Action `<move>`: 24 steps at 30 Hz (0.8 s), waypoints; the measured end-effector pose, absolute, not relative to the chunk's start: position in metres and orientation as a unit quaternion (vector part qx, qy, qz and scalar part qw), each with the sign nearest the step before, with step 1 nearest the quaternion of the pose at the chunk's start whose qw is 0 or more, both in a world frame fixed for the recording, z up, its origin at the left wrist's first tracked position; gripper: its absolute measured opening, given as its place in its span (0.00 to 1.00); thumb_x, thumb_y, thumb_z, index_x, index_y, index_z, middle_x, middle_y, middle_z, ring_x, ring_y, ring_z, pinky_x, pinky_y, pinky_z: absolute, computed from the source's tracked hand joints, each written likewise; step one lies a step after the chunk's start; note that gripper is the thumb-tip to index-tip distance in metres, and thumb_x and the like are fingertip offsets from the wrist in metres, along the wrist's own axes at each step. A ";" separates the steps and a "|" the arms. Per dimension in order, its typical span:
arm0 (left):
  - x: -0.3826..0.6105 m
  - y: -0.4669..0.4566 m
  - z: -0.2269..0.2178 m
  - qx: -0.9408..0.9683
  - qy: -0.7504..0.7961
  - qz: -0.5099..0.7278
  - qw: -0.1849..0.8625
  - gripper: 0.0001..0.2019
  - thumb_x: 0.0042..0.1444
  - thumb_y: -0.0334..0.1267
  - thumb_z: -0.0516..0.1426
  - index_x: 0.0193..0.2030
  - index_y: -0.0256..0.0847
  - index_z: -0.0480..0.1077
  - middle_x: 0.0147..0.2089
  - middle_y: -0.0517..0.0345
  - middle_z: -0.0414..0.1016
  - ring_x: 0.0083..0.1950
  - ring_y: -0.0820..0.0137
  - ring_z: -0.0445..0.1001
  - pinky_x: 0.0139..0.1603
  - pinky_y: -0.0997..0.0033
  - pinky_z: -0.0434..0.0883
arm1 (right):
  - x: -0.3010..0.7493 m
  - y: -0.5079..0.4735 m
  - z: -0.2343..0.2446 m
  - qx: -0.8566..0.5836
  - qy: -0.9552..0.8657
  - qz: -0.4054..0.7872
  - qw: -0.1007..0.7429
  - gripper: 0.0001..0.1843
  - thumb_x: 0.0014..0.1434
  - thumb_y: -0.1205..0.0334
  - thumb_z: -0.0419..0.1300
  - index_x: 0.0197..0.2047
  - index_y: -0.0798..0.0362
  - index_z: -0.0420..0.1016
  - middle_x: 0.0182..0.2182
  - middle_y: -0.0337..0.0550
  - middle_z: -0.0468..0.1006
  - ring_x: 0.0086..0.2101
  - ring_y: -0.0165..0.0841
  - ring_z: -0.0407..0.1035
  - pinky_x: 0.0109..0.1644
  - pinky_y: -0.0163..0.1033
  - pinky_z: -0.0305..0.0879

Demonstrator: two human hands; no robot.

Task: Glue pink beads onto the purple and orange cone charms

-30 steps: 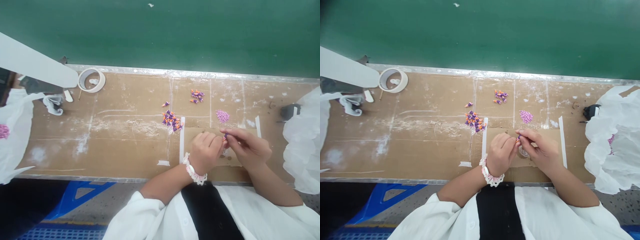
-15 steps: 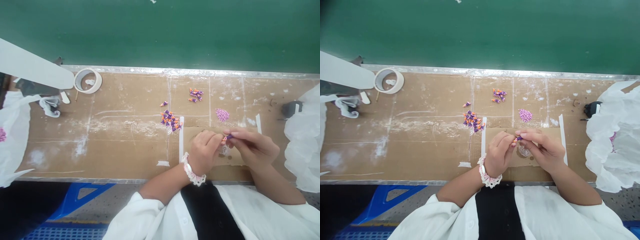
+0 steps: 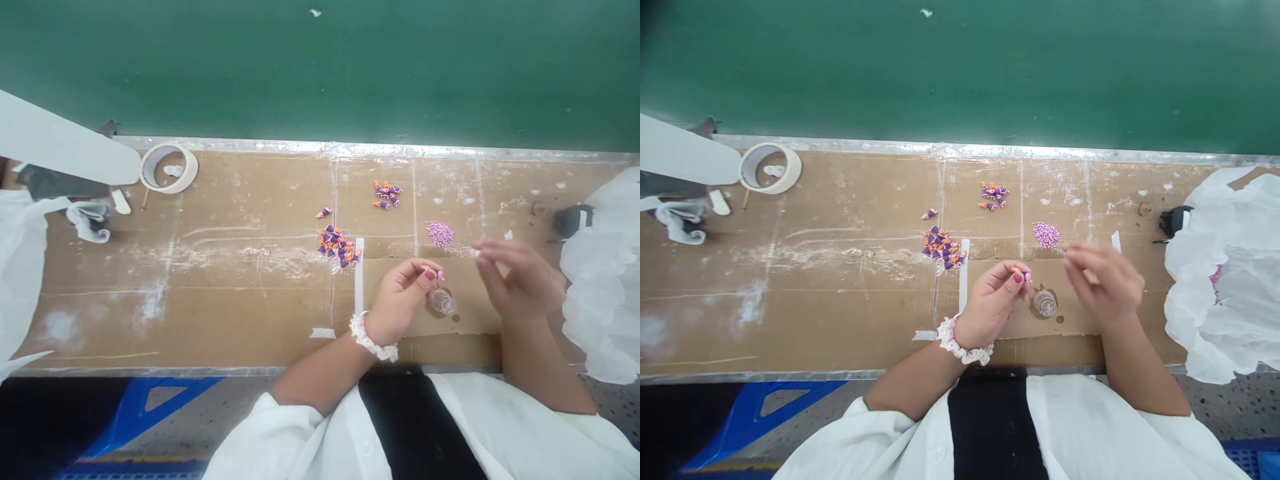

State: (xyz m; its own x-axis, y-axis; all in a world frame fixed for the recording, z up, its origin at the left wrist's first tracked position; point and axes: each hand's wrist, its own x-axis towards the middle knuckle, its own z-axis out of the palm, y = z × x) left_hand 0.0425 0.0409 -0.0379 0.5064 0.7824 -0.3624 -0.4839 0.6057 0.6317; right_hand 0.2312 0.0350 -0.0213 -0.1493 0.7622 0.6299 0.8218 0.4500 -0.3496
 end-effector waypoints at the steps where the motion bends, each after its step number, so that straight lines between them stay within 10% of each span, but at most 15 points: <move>1: 0.043 0.041 -0.037 0.233 0.326 0.384 0.832 0.14 0.52 0.47 0.62 0.36 0.37 0.71 0.33 0.60 0.69 0.29 0.80 0.66 0.33 0.77 0.66 | 0.239 0.038 -0.026 -0.579 -0.731 -0.054 0.356 0.08 0.59 0.67 0.61 0.42 0.46 0.73 0.31 0.39 0.79 0.28 0.32 0.74 0.30 0.38 0.71; 6: 0.043 0.042 -0.037 0.252 0.356 0.404 0.804 0.13 0.53 0.46 0.62 0.36 0.37 0.71 0.32 0.60 0.69 0.28 0.80 0.66 0.32 0.78 0.66 | 0.259 0.050 -0.046 -0.639 -0.745 0.061 0.184 0.07 0.64 0.63 0.55 0.38 0.49 0.74 0.35 0.41 0.78 0.31 0.33 0.72 0.31 0.37 0.66; 24: 0.042 0.043 -0.037 0.220 0.375 0.416 0.799 0.16 0.51 0.43 0.64 0.44 0.42 0.69 0.31 0.63 0.71 0.28 0.81 0.66 0.30 0.81 0.65 | 0.262 0.052 -0.050 -0.643 -0.735 0.106 0.187 0.07 0.62 0.65 0.55 0.39 0.49 0.75 0.34 0.40 0.77 0.33 0.34 0.72 0.34 0.38 0.67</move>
